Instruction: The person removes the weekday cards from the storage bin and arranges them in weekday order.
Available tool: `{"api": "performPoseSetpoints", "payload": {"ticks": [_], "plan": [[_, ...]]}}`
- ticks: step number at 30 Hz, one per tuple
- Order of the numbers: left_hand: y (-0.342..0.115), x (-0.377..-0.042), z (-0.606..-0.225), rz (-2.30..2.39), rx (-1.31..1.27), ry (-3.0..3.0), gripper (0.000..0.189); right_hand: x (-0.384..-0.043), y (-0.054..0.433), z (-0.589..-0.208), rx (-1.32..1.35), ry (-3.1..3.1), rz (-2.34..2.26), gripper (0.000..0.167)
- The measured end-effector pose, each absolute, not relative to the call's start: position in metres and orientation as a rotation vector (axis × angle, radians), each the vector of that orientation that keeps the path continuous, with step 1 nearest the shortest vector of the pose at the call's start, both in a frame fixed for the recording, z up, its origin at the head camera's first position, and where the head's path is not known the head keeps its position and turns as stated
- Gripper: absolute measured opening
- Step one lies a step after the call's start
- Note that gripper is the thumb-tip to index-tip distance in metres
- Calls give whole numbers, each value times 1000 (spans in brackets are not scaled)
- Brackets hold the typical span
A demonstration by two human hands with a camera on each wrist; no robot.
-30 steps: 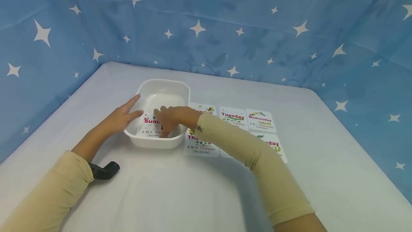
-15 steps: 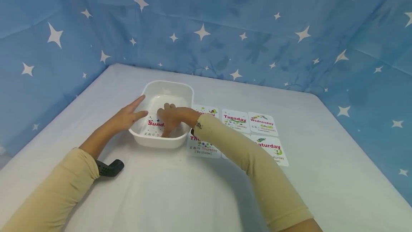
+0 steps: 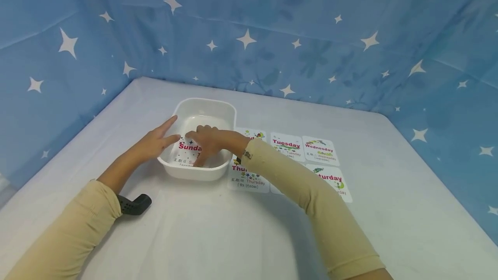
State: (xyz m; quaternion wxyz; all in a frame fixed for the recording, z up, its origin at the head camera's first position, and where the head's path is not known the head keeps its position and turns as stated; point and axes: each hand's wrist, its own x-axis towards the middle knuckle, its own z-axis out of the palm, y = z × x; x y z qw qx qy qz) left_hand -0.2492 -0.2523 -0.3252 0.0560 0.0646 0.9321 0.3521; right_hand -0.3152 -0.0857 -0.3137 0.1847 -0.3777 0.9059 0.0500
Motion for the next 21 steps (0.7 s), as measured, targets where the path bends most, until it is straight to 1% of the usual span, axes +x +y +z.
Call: {"api": "performPoseSetpoints", "payload": {"ticks": [3, 9, 14, 21], "plan": [[-252, -250, -325, 1065, 193, 2823, 67, -314, -87, -314, -1086, 2540, 274, 92], [-254, -248, -325, 1050, 185, 2833, 68, -311, -91, -314, -1168, 2534, 449, 96], [-255, -247, -325, 1039, 210, 2831, 67, -311, -83, -303, -1195, 2596, 367, 98], [-253, -252, -325, 1040, 202, 2807, 69, -311, -51, -276, -1239, 2683, 217, 95]]}}
